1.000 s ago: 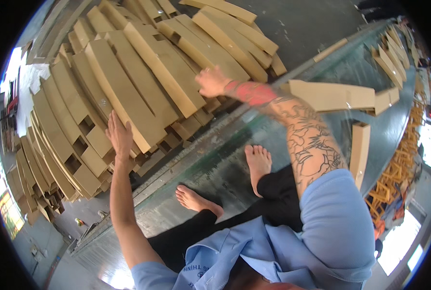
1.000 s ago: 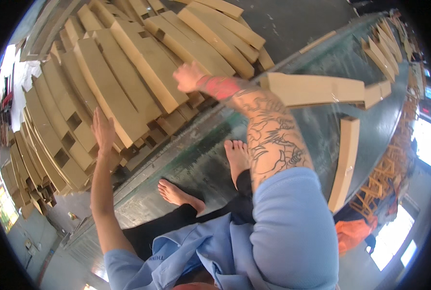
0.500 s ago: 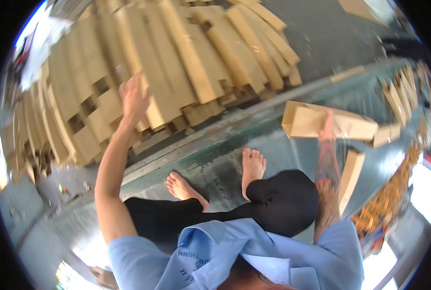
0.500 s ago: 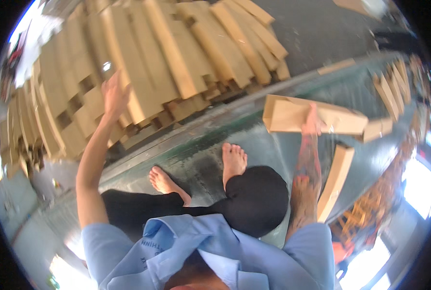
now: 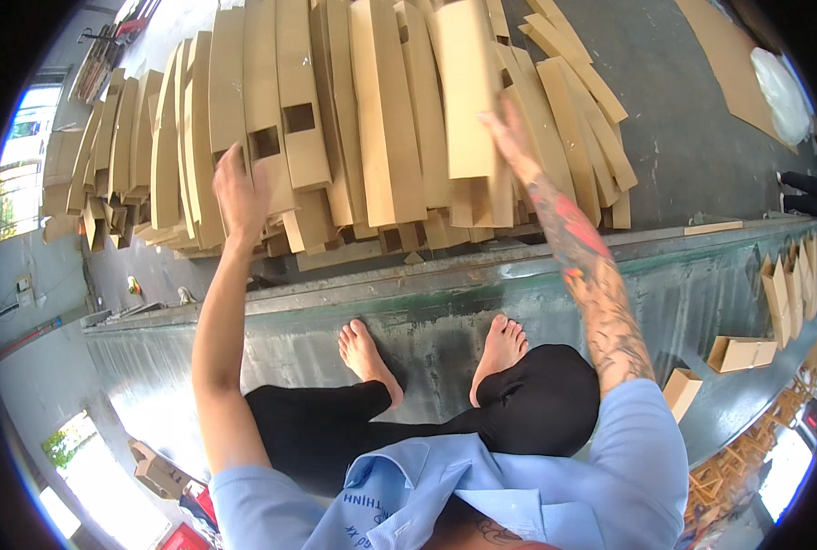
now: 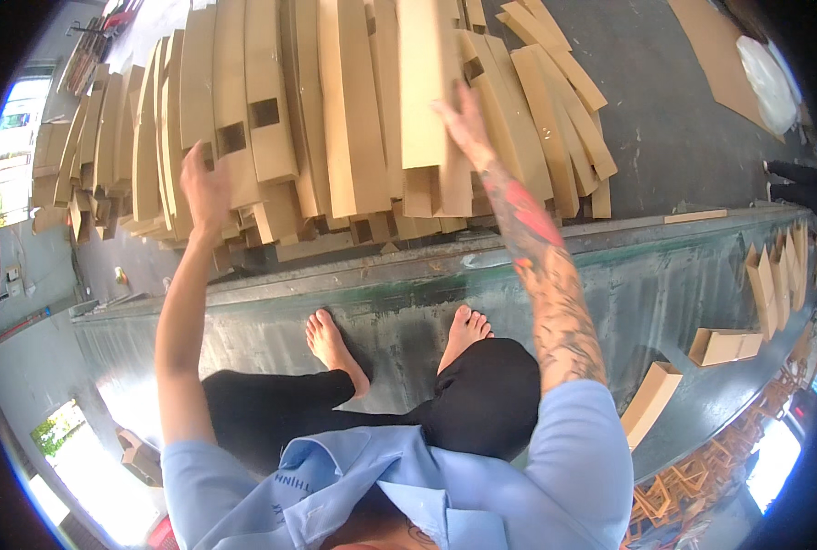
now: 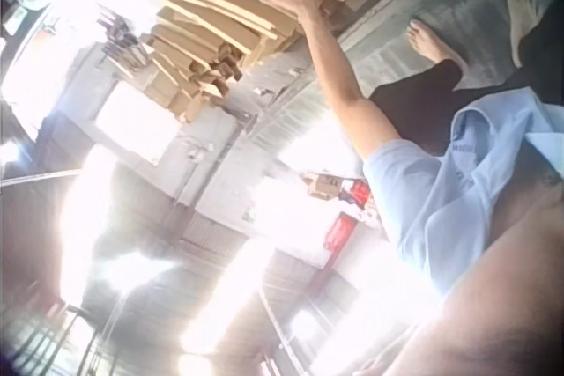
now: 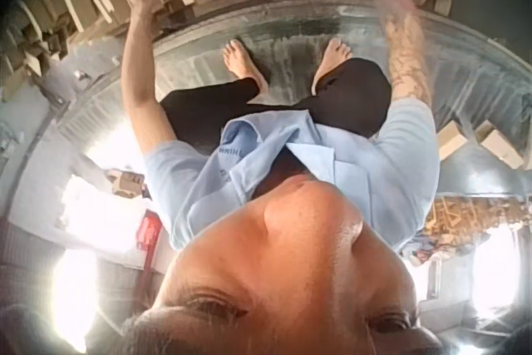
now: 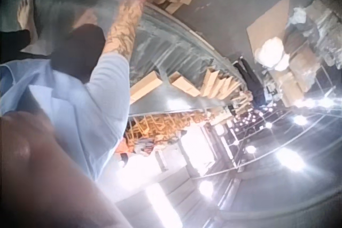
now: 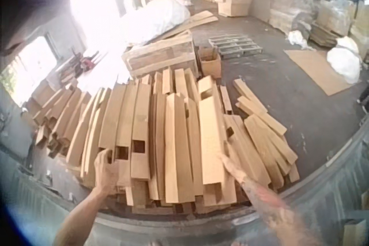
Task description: The person stands barefoot on a conveyor belt and repeatedly picks up long cardboard boxes, placing them into a growing stack on the floor. The task involves continuous handling of boxes from the moving belt to the pile.
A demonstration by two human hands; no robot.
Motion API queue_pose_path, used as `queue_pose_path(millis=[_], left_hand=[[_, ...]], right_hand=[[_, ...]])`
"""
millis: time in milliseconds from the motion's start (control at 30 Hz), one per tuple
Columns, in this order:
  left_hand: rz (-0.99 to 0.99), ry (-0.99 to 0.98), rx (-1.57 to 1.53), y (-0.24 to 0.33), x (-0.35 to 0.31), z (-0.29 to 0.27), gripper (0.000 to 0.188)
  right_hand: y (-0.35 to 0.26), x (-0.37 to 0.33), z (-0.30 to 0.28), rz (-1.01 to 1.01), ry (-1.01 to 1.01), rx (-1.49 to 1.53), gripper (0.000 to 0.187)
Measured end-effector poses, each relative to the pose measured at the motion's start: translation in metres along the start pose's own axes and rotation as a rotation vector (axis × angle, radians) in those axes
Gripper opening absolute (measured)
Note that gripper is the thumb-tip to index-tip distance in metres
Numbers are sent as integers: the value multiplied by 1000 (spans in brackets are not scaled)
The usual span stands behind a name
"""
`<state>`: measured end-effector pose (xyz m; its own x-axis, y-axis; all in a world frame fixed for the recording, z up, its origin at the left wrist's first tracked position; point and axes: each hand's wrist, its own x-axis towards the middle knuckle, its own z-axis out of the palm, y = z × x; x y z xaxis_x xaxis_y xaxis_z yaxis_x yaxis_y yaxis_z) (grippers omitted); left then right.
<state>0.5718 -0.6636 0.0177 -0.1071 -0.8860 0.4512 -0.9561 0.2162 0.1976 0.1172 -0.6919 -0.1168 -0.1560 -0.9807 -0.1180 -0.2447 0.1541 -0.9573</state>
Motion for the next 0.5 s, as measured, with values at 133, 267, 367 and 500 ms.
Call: queue_pose_path(millis=[133,267,367,500], left_hand=[[-112,143,171,-50,-9,-41,50],[-4,-8,670,-148,-32,-48,49],[61,-23,691,-214,-45,-53,53],[-77,21,795,-239,-13,-51,59]], right_hand=[[37,-13,30,260,-53,-425,98],[69,-109,-22,42,129,-374,81],[83,-197,-84,-81,397,-538,52],[113,-316,-209,101,871,-956,42]])
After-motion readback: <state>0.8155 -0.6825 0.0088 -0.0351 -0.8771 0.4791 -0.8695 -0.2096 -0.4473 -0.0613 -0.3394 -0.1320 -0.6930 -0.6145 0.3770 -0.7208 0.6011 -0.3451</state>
